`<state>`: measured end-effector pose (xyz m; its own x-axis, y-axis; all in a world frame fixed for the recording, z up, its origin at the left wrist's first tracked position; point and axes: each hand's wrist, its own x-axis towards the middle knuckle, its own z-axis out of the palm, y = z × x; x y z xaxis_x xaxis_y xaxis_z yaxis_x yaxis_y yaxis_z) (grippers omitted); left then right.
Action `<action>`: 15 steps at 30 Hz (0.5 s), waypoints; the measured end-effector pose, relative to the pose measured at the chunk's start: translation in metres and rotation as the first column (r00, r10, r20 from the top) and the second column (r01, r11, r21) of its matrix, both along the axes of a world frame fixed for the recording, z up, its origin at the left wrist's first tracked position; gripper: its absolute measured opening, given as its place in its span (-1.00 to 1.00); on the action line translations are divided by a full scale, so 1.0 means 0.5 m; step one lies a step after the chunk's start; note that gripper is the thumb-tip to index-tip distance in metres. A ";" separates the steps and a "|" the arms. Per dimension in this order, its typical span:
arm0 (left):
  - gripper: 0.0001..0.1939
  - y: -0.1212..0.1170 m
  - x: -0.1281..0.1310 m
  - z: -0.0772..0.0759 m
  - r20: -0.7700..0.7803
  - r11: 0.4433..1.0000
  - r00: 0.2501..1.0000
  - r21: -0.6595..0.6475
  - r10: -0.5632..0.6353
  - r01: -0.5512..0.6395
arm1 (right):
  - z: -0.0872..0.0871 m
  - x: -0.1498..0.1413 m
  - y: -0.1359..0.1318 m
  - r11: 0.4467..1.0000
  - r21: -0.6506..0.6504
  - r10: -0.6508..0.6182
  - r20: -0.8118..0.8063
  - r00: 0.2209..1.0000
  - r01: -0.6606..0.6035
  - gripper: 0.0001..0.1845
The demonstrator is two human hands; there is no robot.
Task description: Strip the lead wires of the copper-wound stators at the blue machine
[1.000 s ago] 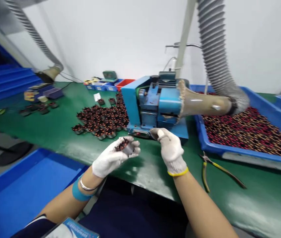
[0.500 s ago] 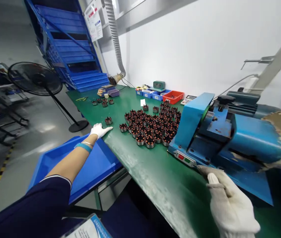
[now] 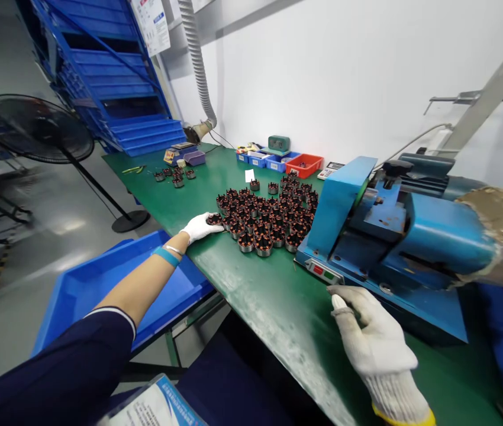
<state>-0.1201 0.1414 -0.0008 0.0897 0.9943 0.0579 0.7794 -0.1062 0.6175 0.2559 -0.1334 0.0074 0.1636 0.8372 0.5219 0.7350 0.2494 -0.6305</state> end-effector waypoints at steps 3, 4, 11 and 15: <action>-0.28 -0.060 0.027 0.005 0.138 0.995 0.989 0.076 0.047 -0.057 | -0.004 0.003 0.005 1.000 0.010 0.021 0.030 0.999 -0.022 -0.74; -0.27 -0.090 0.036 0.008 0.183 0.992 0.982 0.102 0.051 -0.070 | -0.003 -0.001 0.006 1.000 0.006 0.024 0.031 0.999 -0.024 -0.74; -0.23 -0.334 0.225 0.022 0.543 0.908 0.764 -0.007 -0.347 0.418 | 0.020 -0.067 -0.005 0.979 -0.182 0.084 -0.068 0.994 -0.095 -0.31; -0.29 -0.383 0.372 0.058 0.527 0.650 0.556 -0.008 -0.643 0.759 | 0.039 -0.064 -0.018 0.947 -0.288 0.098 -0.169 0.981 -0.144 -0.03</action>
